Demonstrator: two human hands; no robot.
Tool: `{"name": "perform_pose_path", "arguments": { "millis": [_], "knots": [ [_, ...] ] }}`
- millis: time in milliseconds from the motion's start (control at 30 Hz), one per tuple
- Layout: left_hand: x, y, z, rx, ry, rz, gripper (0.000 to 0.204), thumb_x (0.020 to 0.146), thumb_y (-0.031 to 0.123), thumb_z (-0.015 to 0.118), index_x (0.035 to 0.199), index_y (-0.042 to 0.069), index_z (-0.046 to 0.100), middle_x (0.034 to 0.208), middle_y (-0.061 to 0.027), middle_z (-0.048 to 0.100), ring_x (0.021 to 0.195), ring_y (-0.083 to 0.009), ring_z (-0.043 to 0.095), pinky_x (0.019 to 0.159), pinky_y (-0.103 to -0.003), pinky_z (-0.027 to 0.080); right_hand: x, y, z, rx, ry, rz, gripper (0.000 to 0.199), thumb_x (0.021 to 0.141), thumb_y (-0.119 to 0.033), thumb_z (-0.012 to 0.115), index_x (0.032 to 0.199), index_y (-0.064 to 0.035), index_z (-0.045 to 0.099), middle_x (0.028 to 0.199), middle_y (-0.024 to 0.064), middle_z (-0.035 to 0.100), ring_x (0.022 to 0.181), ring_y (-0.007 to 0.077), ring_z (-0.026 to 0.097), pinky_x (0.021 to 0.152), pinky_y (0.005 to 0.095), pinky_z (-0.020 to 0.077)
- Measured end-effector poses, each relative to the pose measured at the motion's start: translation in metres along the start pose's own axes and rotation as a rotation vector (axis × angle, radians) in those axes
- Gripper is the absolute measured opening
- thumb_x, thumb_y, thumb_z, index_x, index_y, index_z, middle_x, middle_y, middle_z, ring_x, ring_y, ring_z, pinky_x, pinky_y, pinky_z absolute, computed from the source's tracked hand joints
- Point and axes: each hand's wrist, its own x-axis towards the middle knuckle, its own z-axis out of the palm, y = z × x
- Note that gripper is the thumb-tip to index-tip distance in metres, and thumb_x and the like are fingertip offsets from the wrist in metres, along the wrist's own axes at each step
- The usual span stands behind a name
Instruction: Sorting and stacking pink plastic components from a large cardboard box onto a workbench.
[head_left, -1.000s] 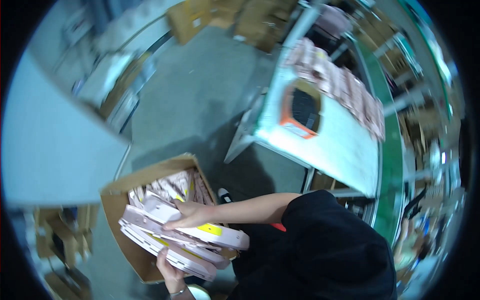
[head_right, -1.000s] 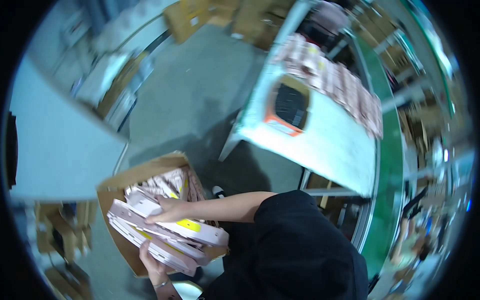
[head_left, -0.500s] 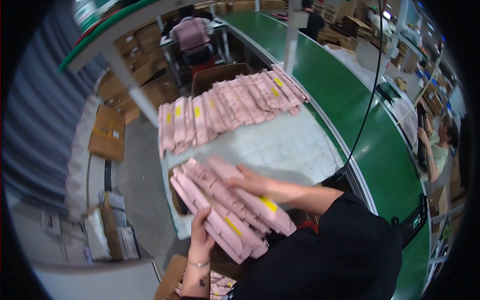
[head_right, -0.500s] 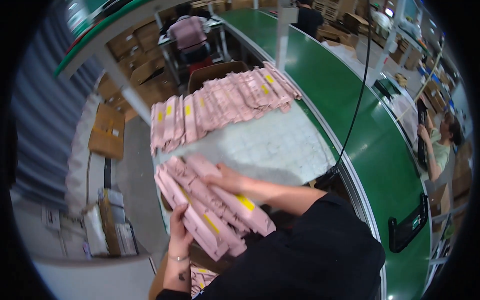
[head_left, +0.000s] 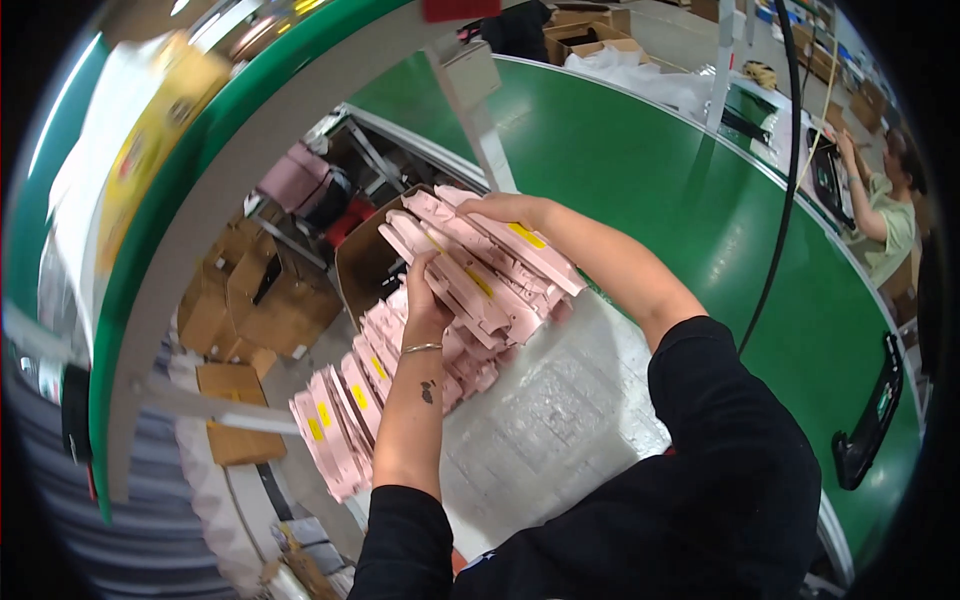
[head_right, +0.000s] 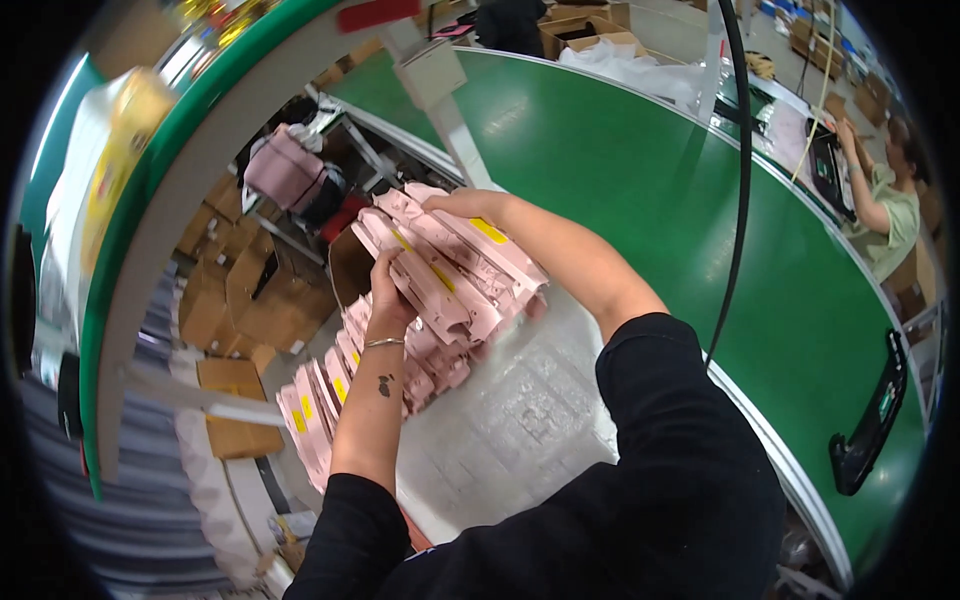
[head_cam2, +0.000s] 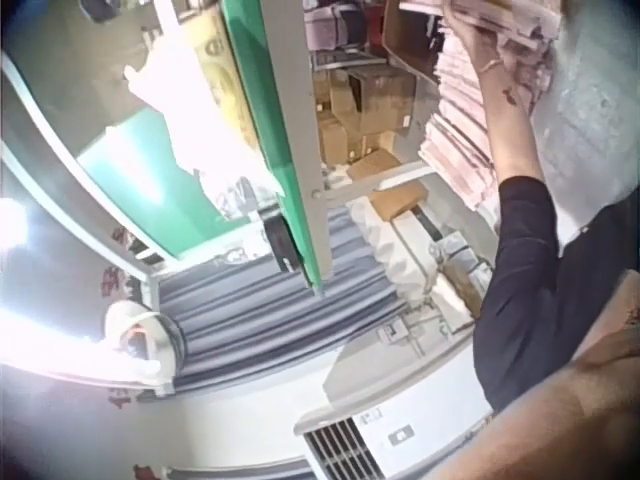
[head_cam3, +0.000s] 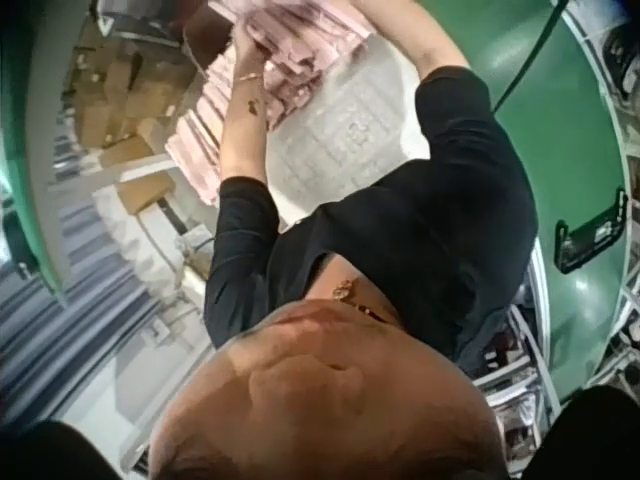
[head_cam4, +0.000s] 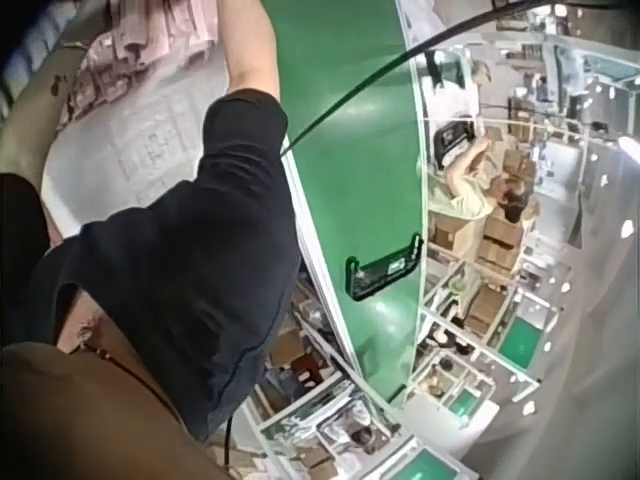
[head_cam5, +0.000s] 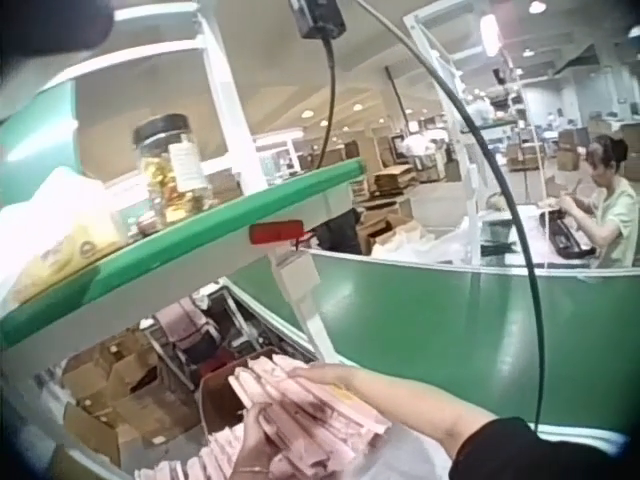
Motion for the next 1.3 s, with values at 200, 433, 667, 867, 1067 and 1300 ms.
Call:
{"name": "perform_pose_path", "arguments": {
  "millis": [200, 433, 667, 867, 1067, 1300],
  "knots": [
    [0.076, -0.021, -0.011, 0.105, 0.101, -0.080, 0.021, 0.075, 0.028, 0.058, 0.084, 0.009, 0.058, 0.075, -0.0044, 0.061, 0.068, -0.0188, 0.059, 0.064, -0.034, 0.051, 0.059, 0.058, -0.007, -0.508, 0.464, -0.038, 0.076, 0.066, -0.059, 0.058, 0.101, 0.0086, 0.059, 0.107, 0.0265, 0.056, 0.105, 0.0352, 0.053, 0.093, 0.0366, 0.0383],
    [0.094, -0.026, -0.043, 0.155, 0.154, -0.075, 0.020, 0.076, 0.026, 0.063, 0.085, 0.010, 0.055, 0.066, -0.0040, 0.057, 0.056, -0.0175, 0.056, 0.050, -0.031, 0.049, 0.068, 0.070, -0.001, -0.836, 0.598, -0.269, 0.058, 0.071, -0.050, 0.060, 0.087, 0.0060, 0.059, 0.081, 0.0223, 0.062, 0.081, 0.0382, 0.060, 0.076, 0.0426, 0.0478],
    [0.102, -0.027, -0.062, 0.476, 0.349, 0.098, 0.039, 0.069, 0.016, 0.072, 0.099, 0.007, 0.048, 0.078, -0.0051, 0.058, 0.066, -0.0191, 0.060, 0.060, -0.034, 0.052, 0.071, 0.078, 0.001, -0.570, 0.353, -0.161, 0.077, 0.061, -0.053, 0.068, 0.111, 0.0025, 0.049, 0.097, 0.0235, 0.059, 0.099, 0.0340, 0.057, 0.083, 0.0404, 0.0463],
    [0.094, -0.027, -0.055, 0.591, 0.394, 0.108, 0.110, 0.054, 0.010, 0.079, 0.133, 0.001, 0.003, 0.116, -0.0163, 0.047, 0.101, -0.0276, 0.051, 0.084, -0.039, 0.046, 0.038, 0.071, 0.000, -0.636, 0.399, 0.033, 0.080, 0.062, -0.031, 0.070, 0.122, 0.0038, 0.032, 0.099, 0.0258, 0.058, 0.095, 0.0362, 0.058, 0.081, 0.0368, 0.0470],
    [0.109, -0.028, -0.057, 0.666, 0.467, 0.102, 0.086, 0.057, 0.010, 0.079, 0.120, 0.003, 0.022, 0.108, -0.0146, 0.048, 0.092, -0.0251, 0.056, 0.076, -0.039, 0.050, 0.039, 0.072, 0.005, -0.568, 0.363, 0.193, 0.072, 0.068, -0.031, 0.059, 0.123, 0.0066, 0.031, 0.114, 0.0268, 0.050, 0.105, 0.0358, 0.053, 0.088, 0.0378, 0.0445],
    [0.082, -0.003, 0.020, 1.278, 0.685, -0.189, 0.117, 0.056, 0.035, 0.074, 0.138, 0.002, -0.004, 0.114, -0.0224, 0.054, 0.107, -0.0320, 0.053, 0.091, -0.038, 0.041, 0.021, 0.064, 0.025, -0.586, 0.542, 0.165, 0.060, 0.074, -0.027, 0.057, 0.117, 0.0076, 0.035, 0.115, 0.0281, 0.047, 0.107, 0.0366, 0.051, 0.090, 0.0374, 0.0422]
  ]
}}
